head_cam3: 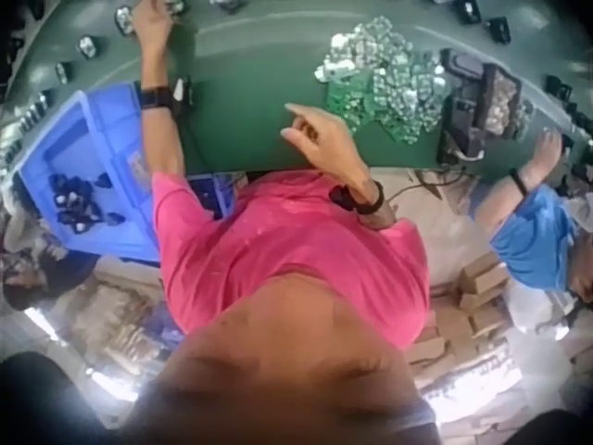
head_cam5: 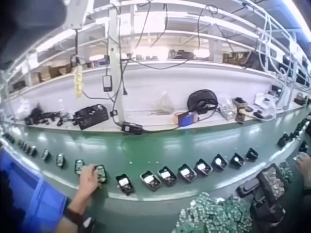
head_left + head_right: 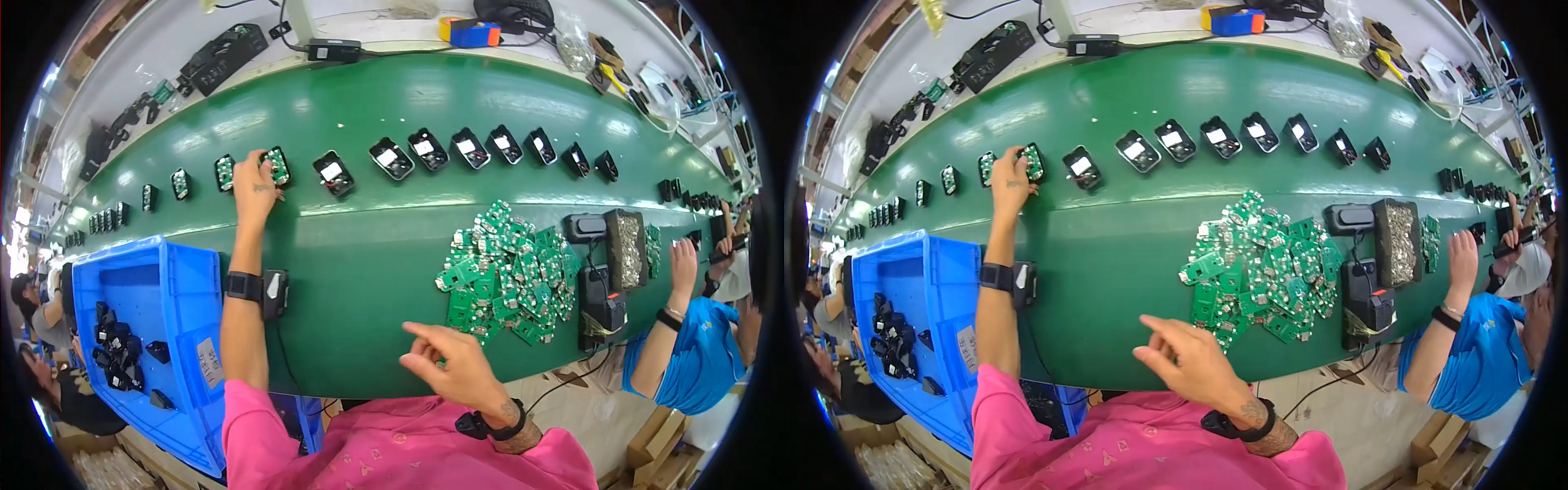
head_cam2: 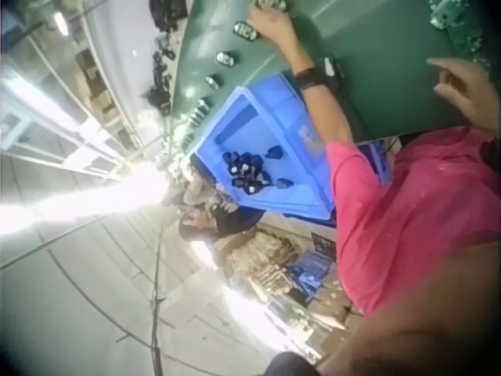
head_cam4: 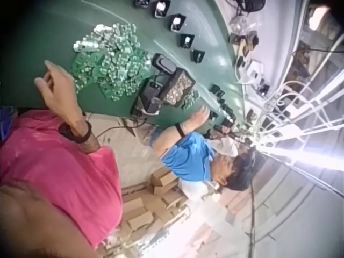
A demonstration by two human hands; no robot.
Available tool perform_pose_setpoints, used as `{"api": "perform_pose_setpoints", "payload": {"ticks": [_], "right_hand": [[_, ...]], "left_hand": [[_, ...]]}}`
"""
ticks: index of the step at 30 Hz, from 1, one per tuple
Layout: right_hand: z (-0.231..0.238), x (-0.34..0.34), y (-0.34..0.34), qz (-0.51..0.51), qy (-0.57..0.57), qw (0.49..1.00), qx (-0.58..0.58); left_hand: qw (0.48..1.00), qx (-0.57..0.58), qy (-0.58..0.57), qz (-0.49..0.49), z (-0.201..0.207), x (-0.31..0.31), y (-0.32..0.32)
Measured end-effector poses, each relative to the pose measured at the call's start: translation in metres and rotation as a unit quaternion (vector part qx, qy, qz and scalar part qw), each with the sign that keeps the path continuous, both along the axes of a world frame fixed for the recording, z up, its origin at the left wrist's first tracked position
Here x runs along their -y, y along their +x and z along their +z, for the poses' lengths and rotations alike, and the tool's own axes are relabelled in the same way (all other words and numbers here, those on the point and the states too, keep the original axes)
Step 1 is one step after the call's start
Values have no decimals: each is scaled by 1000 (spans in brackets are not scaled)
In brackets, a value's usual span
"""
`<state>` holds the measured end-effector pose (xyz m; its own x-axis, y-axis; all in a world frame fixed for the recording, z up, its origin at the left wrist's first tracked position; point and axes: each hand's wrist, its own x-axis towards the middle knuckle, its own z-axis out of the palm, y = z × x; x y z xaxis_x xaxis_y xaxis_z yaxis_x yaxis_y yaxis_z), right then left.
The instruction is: Assembling electronic circuit boards into plastic housings on a production line.
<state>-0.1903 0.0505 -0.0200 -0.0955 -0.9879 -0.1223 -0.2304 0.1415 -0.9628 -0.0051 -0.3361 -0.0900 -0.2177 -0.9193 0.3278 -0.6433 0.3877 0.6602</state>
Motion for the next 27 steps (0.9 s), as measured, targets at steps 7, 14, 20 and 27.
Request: {"api": "perform_pose_setpoints", "payload": {"ticks": [7,14,20,27], "right_hand": [[-8,-7,-49,-181,-72,931,-307],[4,28,-68,-51,-39,856,-513],[-6,26,-76,-80,-122,867,-476],[31,24,-46,-89,-127,985,-80]], "left_hand": [[987,128,-91,-40,38,-67,-24],[989,88,-19,-115,23,-98,-62],[985,-110,72,-108,24,-99,-59],[946,-180,113,-245,49,-177,-42]]}}
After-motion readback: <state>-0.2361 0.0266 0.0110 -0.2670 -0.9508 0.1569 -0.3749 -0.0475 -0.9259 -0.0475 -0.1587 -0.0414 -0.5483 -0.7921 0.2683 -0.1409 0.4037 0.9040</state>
